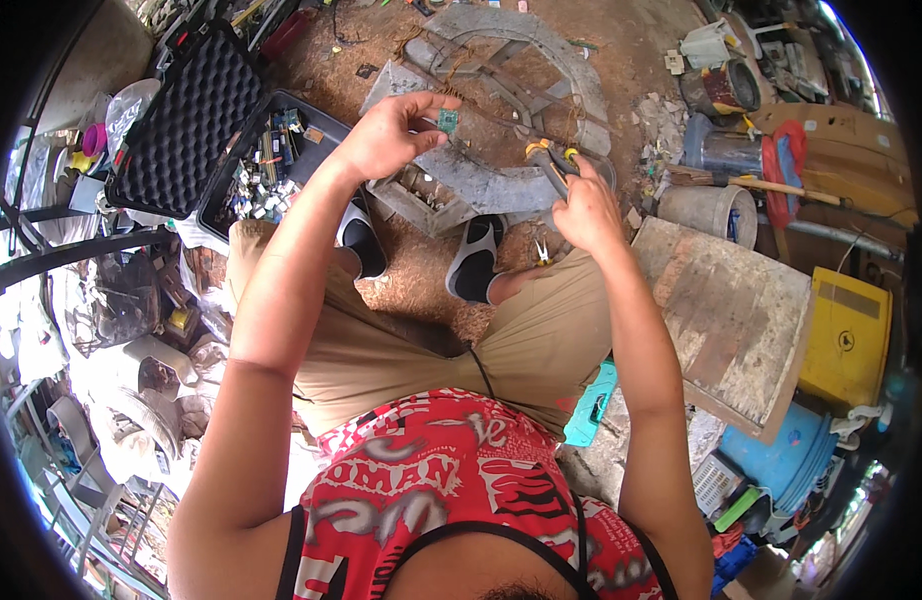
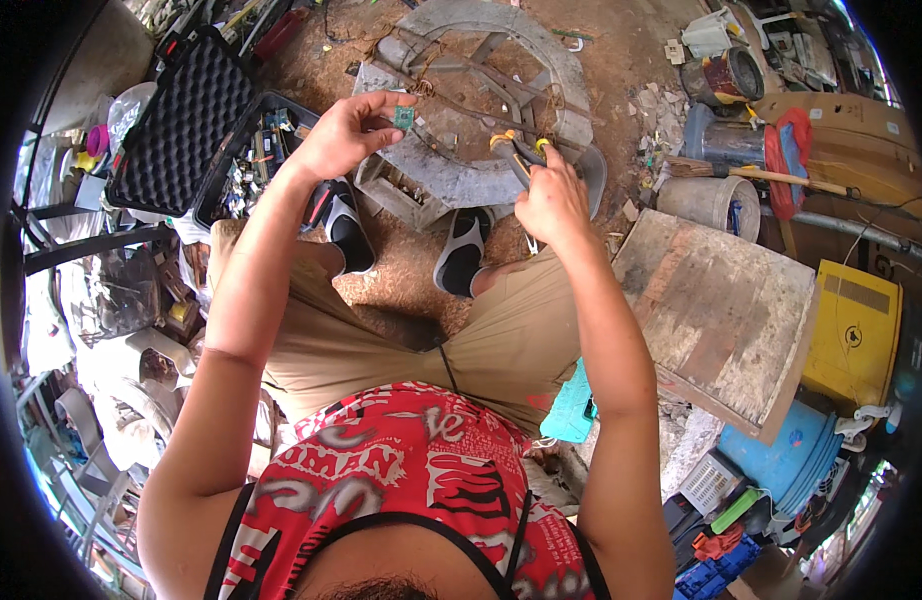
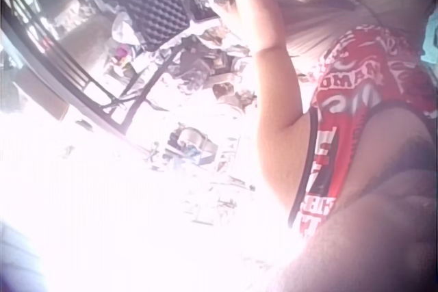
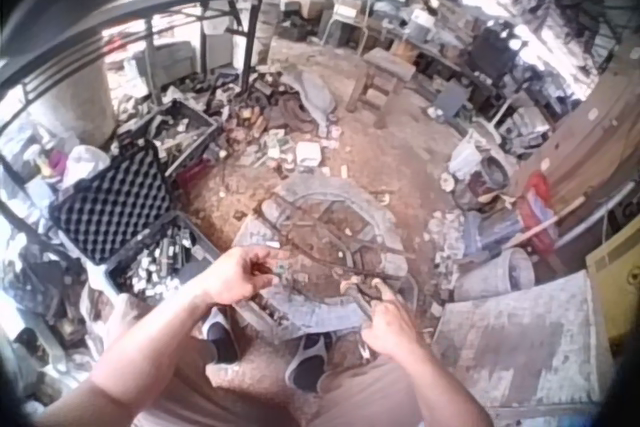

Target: The person disassembles small electronic components using a screwdriver and pliers while sitting in a workshop area.

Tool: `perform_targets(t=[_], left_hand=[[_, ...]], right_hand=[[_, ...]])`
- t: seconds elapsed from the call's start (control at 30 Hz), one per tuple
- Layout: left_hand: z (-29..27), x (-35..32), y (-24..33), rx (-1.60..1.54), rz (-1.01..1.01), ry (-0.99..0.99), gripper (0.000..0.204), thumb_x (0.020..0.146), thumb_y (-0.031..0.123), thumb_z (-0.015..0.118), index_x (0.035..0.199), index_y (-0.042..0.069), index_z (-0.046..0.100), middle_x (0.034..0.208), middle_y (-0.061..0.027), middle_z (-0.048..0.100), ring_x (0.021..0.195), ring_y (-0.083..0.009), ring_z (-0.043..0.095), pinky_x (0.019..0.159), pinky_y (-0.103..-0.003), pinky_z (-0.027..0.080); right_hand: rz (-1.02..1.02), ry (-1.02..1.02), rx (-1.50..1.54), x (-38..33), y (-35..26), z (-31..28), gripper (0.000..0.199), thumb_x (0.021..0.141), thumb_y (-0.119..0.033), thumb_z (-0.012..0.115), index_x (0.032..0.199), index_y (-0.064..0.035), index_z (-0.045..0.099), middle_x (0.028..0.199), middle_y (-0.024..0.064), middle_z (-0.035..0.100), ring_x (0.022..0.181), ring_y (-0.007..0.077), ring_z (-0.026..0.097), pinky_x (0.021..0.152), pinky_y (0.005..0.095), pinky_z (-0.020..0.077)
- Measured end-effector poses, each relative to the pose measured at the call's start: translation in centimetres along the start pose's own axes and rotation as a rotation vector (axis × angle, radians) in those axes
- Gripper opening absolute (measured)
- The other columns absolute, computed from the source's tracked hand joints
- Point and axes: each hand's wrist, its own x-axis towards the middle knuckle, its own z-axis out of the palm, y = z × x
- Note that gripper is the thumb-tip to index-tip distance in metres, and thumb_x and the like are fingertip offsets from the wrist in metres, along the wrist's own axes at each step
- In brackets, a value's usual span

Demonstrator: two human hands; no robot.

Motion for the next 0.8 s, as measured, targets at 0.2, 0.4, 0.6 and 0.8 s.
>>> perform_targets(t=[0.2, 0.4, 0.6, 0.8], left_hand=[[0.2, 0.4, -0.1, -0.067, -0.010, 0.051, 0.043, 0.088, -0.001, 0.065, 0.130, 0.006, 0.057, 0.099, -0.0005, 0.067, 0.089, -0.0069, 0.061, 0.083, -0.023, 0.050], [0.7, 0.3, 0.2, -0.182, -0.003, 0.007, 0.043, 0.087, -0.002, 0.066, 0.128, 0.007, 0.059, 0.099, -0.0013, 0.067, 0.088, -0.0073, 0.061, 0.081, -0.023, 0.051], [1.3, 0.5, -0.2, -0.168, -0.018, -0.021, 0.044, 0.088, -0.003, 0.066, 0.130, 0.007, 0.058, 0.092, 0.0030, 0.065, 0.085, -0.0056, 0.059, 0.082, -0.023, 0.049], [2.5, 0.3, 0.2, -0.117, -0.027, -0.051, 0.045, 0.085, -0.001, 0.070, 0.128, 0.004, 0.059, 0.088, 0.0031, 0.065, 0.081, -0.0048, 0.058, 0.077, -0.021, 0.048]], right_hand=[[-0.046, 0.208, 0.074, -2.2, -2.4, 3.8, 0.033, 0.077, -0.013, 0.068, 0.106, 0.0017, 0.066, 0.128, 0.0207, 0.050, 0.118, 0.0386, 0.049, 0.100, 0.0475, 0.0406], [-0.167, 0.208, 0.142, -1.0, -2.2, 8.9, 0.040, 0.082, -0.014, 0.069, 0.116, 0.0058, 0.060, 0.142, 0.0228, 0.040, 0.126, 0.0397, 0.044, 0.105, 0.0460, 0.0382], [-0.162, 0.091, 0.151, -1.5, -1.6, 8.8, 0.051, 0.081, -0.017, 0.071, 0.125, 0.0047, 0.056, 0.151, 0.0213, 0.031, 0.131, 0.0398, 0.040, 0.109, 0.0441, 0.0368], [-0.119, 0.099, 0.176, -1.8, -2.3, 7.5, 0.054, 0.080, -0.028, 0.073, 0.123, 0.0008, 0.059, 0.147, 0.0212, 0.039, 0.128, 0.0383, 0.044, 0.107, 0.0452, 0.0385]])
